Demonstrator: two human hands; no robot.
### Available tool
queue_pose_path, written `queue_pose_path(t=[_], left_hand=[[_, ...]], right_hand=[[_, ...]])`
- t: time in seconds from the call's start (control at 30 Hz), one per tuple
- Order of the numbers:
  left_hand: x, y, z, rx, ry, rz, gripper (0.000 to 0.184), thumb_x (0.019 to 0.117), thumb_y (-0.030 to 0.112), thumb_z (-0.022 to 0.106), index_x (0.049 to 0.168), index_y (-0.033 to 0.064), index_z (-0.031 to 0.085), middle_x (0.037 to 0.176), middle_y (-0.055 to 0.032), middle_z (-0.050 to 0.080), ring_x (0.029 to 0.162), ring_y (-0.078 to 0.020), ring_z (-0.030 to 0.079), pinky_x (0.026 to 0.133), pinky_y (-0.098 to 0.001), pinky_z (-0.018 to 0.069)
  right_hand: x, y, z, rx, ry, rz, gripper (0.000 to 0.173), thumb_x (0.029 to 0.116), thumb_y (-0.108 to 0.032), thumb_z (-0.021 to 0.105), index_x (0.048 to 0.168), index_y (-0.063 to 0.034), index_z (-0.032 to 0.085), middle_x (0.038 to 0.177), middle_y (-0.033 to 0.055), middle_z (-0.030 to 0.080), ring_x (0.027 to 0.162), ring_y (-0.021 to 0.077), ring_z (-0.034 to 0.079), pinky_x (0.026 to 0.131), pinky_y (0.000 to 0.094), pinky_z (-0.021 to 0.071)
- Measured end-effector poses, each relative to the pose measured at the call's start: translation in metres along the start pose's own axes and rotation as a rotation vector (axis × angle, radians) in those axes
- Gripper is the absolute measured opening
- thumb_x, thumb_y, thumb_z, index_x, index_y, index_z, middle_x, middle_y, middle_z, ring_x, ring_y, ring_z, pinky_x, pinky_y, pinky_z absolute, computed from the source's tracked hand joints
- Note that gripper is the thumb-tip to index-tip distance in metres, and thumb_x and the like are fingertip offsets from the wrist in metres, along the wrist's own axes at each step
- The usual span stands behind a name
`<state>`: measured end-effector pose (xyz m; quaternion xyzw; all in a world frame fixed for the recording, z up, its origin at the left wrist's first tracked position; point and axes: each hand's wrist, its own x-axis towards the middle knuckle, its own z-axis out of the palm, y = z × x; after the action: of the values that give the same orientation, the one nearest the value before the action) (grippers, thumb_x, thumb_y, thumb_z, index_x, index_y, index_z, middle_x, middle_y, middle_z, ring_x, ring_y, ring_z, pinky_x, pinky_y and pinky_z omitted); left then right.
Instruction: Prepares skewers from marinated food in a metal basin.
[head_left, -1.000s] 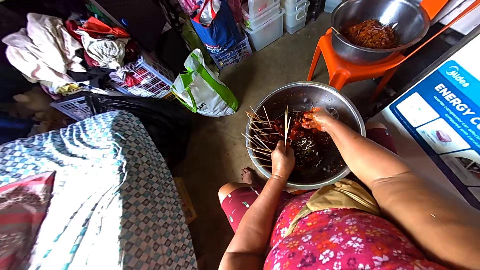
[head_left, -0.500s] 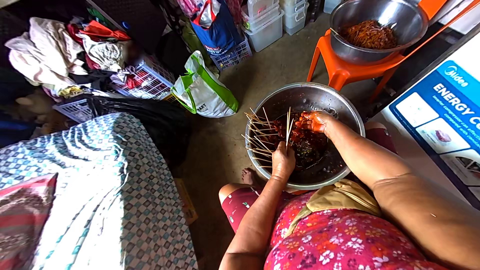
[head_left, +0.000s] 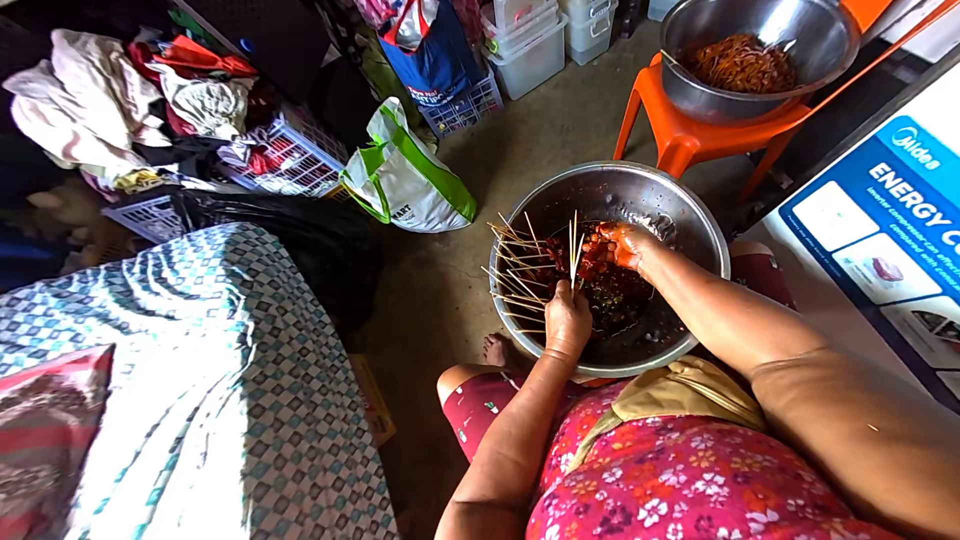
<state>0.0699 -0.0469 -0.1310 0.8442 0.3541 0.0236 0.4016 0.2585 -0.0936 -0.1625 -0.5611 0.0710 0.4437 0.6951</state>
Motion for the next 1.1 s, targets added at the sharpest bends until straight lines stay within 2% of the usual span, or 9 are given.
queue_pose_path(t=[0.23, 0.57, 0.63, 0.7, 0.73, 0.8, 0.87, 1.0, 1.1], left_hand=[[0.0, 0.0, 0.0, 0.01, -0.004, 0.003, 0.024, 0.1036, 0.01, 0.048, 0.121, -0.002, 0.059, 0.092, -0.0166, 0.069, 0.088, -0.027, 0.069, 0.084, -0.0444, 0.0551], [0.002, -0.003, 0.002, -0.021, 0.024, 0.032, 0.021, 0.1035, 0.009, 0.049, 0.116, -0.0029, 0.061, 0.087, -0.0155, 0.067, 0.083, -0.0258, 0.068, 0.081, -0.0433, 0.0548], [0.003, -0.005, 0.001, -0.049, 0.053, 0.033, 0.02, 0.1034, 0.01, 0.05, 0.114, -0.0026, 0.061, 0.084, -0.0142, 0.066, 0.079, -0.0246, 0.067, 0.079, -0.0431, 0.0546], [0.003, -0.006, 0.0, -0.043, 0.063, 0.014, 0.02, 0.1029, 0.011, 0.052, 0.113, -0.002, 0.063, 0.083, -0.0136, 0.066, 0.078, -0.0239, 0.066, 0.078, -0.043, 0.0546], [0.003, -0.006, -0.002, -0.028, 0.061, 0.005, 0.021, 0.1029, 0.012, 0.053, 0.112, -0.0019, 0.065, 0.085, -0.014, 0.067, 0.08, -0.0243, 0.067, 0.079, -0.0434, 0.0547], [0.002, -0.001, -0.006, 0.037, 0.015, -0.018, 0.022, 0.1031, 0.014, 0.052, 0.111, -0.0014, 0.067, 0.088, -0.0149, 0.069, 0.085, -0.0261, 0.068, 0.082, -0.0448, 0.0546], [0.002, 0.008, -0.017, 0.143, -0.088, -0.041, 0.023, 0.1035, 0.017, 0.052, 0.11, -0.0003, 0.066, 0.094, -0.0163, 0.07, 0.093, -0.0288, 0.069, 0.088, -0.0475, 0.0541], [0.014, 0.011, -0.044, 0.344, -0.257, -0.028, 0.025, 0.1031, 0.02, 0.055, 0.108, 0.0001, 0.069, 0.101, -0.0193, 0.07, 0.101, -0.0341, 0.069, 0.091, -0.0551, 0.0528], [0.023, 0.005, -0.065, 0.461, -0.236, -0.094, 0.028, 0.1043, 0.024, 0.053, 0.111, 0.0012, 0.07, 0.108, -0.0224, 0.07, 0.108, -0.0403, 0.068, 0.092, -0.0631, 0.0512]], right_hand=[[-0.002, 0.0, 0.002, 0.029, -0.051, 0.07, 0.019, 0.1079, -0.013, 0.047, 0.122, -0.0015, 0.052, 0.093, 0.0089, 0.061, 0.076, 0.0188, 0.066, 0.073, 0.0366, 0.0606], [-0.001, -0.004, -0.003, -0.078, -0.146, 0.092, 0.025, 0.1092, -0.016, 0.046, 0.129, -0.0024, 0.05, 0.098, 0.0104, 0.061, 0.078, 0.0204, 0.066, 0.073, 0.0371, 0.06], [0.007, -0.006, -0.011, -0.21, -0.107, 0.044, 0.032, 0.1091, -0.021, 0.048, 0.136, -0.0028, 0.05, 0.108, 0.0139, 0.062, 0.085, 0.0238, 0.066, 0.076, 0.0403, 0.0587], [0.015, -0.011, -0.021, -0.45, 0.066, -0.047, 0.038, 0.1078, -0.022, 0.053, 0.14, -0.002, 0.052, 0.118, 0.0186, 0.064, 0.089, 0.0258, 0.067, 0.078, 0.0413, 0.0583], [0.019, -0.013, -0.027, -0.593, 0.167, -0.089, 0.037, 0.1049, -0.019, 0.056, 0.137, -0.0001, 0.055, 0.119, 0.0212, 0.064, 0.091, 0.0279, 0.067, 0.08, 0.0438, 0.0576], [0.02, -0.019, -0.034, -0.922, 0.301, -0.118, 0.035, 0.0972, -0.014, 0.064, 0.126, 0.0053, 0.062, 0.119, 0.0277, 0.065, 0.104, 0.0387, 0.066, 0.09, 0.0575, 0.0531], [0.014, -0.021, -0.032, -1.269, 0.282, -0.034, 0.033, 0.0932, -0.014, 0.067, 0.116, 0.0094, 0.066, 0.123, 0.032, 0.064, 0.119, 0.0463, 0.062, 0.098, 0.0679, 0.047], [0.012, -0.008, -0.018, -1.663, 0.14, 0.127, 0.03, 0.088, -0.011, 0.073, 0.109, 0.0098, 0.067, 0.122, 0.0291, 0.065, 0.119, 0.0426, 0.063, 0.096, 0.064, 0.0502], [0.015, -0.001, -0.019, -1.703, 0.1, 0.116, 0.03, 0.0872, -0.009, 0.074, 0.109, 0.01, 0.067, 0.122, 0.0294, 0.065, 0.119, 0.0436, 0.063, 0.096, 0.0643, 0.0503]])
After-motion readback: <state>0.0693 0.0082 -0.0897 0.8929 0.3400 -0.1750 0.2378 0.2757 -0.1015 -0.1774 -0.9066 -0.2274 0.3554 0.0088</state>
